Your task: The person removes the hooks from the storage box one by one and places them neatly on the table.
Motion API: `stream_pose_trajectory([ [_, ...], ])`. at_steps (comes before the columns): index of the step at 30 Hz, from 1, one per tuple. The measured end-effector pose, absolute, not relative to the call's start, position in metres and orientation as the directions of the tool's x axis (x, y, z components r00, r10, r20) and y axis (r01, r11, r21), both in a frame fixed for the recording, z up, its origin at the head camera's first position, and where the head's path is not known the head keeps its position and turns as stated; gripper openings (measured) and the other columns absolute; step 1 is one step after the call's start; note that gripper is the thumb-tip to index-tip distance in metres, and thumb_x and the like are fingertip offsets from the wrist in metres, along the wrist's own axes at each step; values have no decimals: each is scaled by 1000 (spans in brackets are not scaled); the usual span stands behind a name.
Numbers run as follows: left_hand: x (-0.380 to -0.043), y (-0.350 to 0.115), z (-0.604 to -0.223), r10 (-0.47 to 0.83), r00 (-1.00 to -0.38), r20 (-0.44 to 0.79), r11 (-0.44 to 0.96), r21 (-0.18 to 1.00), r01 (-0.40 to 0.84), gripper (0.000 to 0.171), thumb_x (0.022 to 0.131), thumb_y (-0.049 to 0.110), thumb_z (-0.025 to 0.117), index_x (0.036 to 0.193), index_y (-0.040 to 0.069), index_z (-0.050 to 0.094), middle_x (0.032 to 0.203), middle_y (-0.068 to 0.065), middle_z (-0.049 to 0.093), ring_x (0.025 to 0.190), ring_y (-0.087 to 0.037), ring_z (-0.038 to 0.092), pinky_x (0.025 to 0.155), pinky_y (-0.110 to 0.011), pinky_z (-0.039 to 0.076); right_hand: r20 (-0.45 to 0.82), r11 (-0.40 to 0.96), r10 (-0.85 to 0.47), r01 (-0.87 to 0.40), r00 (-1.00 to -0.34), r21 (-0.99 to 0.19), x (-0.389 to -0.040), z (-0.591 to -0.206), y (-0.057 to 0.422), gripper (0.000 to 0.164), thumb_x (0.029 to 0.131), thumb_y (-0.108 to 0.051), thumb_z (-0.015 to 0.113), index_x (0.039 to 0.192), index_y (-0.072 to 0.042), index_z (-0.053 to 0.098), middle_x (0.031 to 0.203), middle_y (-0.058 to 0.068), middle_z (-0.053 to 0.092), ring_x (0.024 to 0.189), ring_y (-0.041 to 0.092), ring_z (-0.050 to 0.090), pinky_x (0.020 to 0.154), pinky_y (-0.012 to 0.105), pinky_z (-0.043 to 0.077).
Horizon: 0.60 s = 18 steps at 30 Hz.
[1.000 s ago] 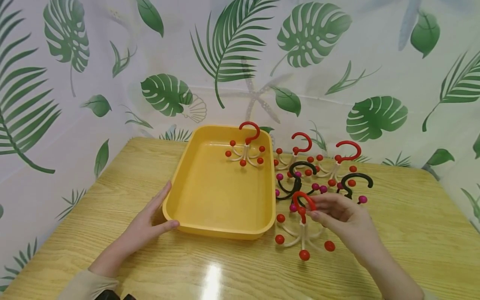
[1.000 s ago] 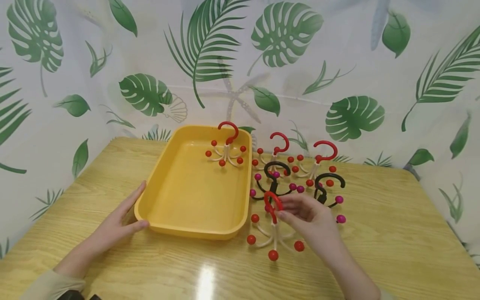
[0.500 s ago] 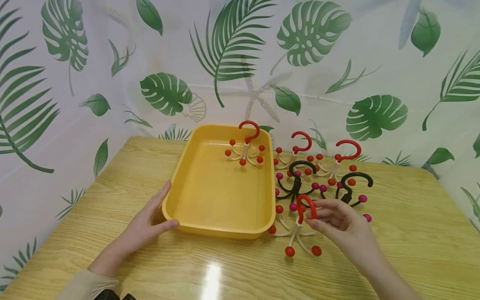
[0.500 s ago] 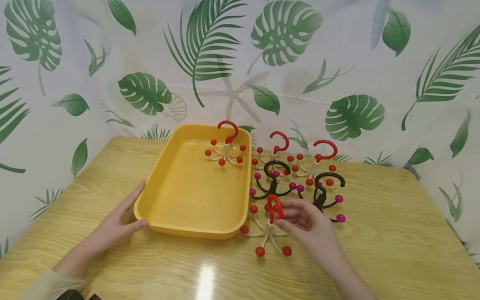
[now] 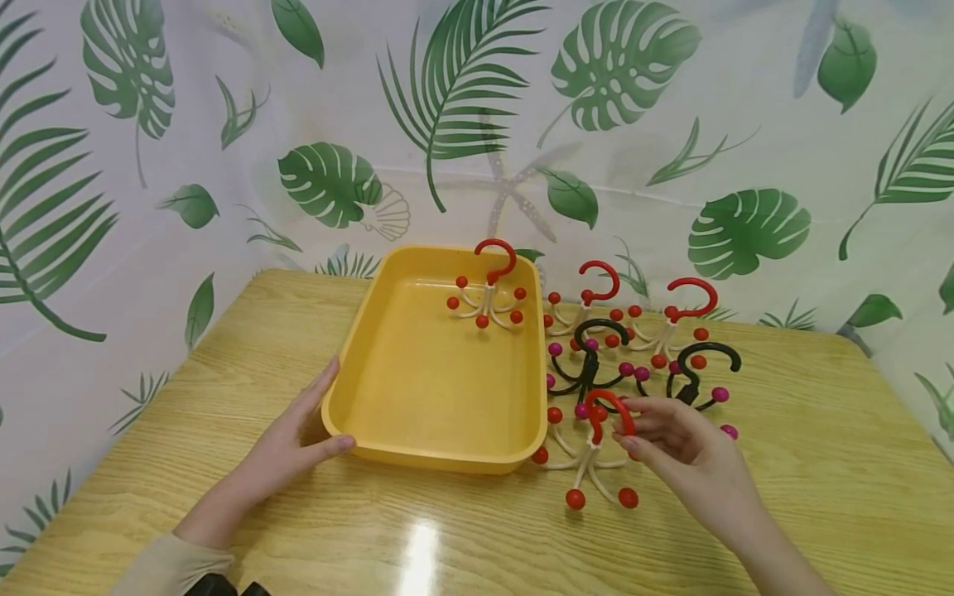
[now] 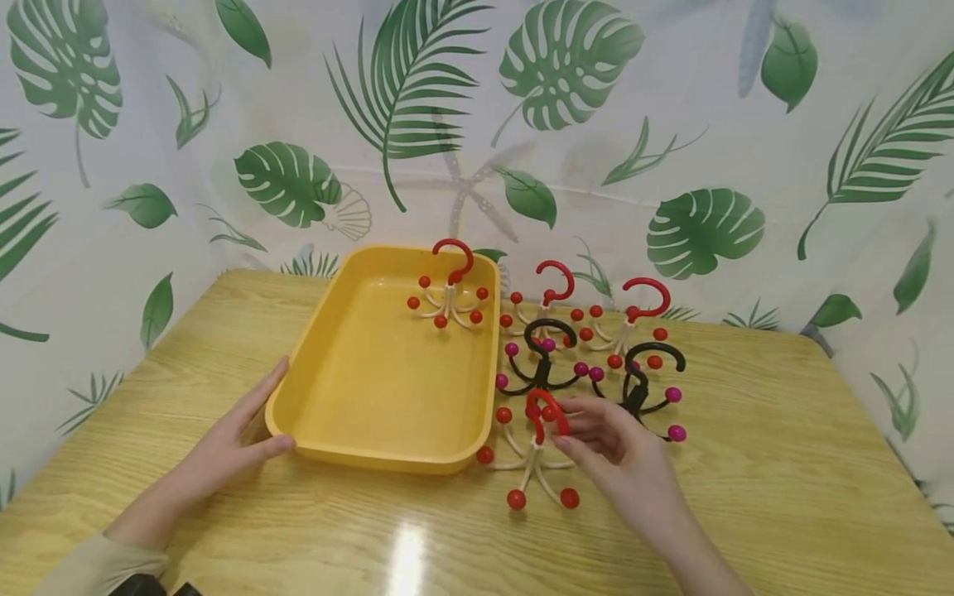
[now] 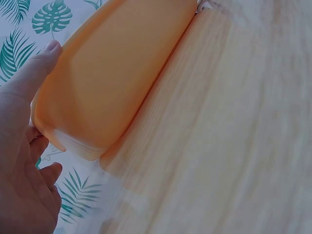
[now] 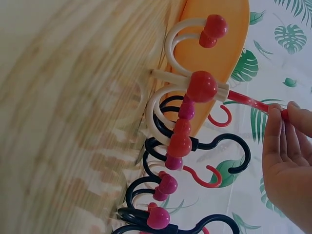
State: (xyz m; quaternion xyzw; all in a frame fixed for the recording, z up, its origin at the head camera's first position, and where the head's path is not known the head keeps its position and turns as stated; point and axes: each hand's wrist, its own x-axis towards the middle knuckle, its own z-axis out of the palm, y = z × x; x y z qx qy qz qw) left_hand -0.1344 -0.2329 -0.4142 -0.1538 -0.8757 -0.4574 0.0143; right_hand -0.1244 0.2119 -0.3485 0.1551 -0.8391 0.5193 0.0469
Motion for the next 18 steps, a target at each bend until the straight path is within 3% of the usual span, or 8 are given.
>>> stream_pose_trajectory([
  [18,-135,-233,-416,253,-954,163,537,796,279,91,87,25,71,155,25,11,160,-4,9,143,-39,7,105,-70,11,260,465,-216,-333,-941,-820,-127,-349,218,32,89,-4,66,121,-5,62,98,5,70,84,9,67,71,21,56],
])
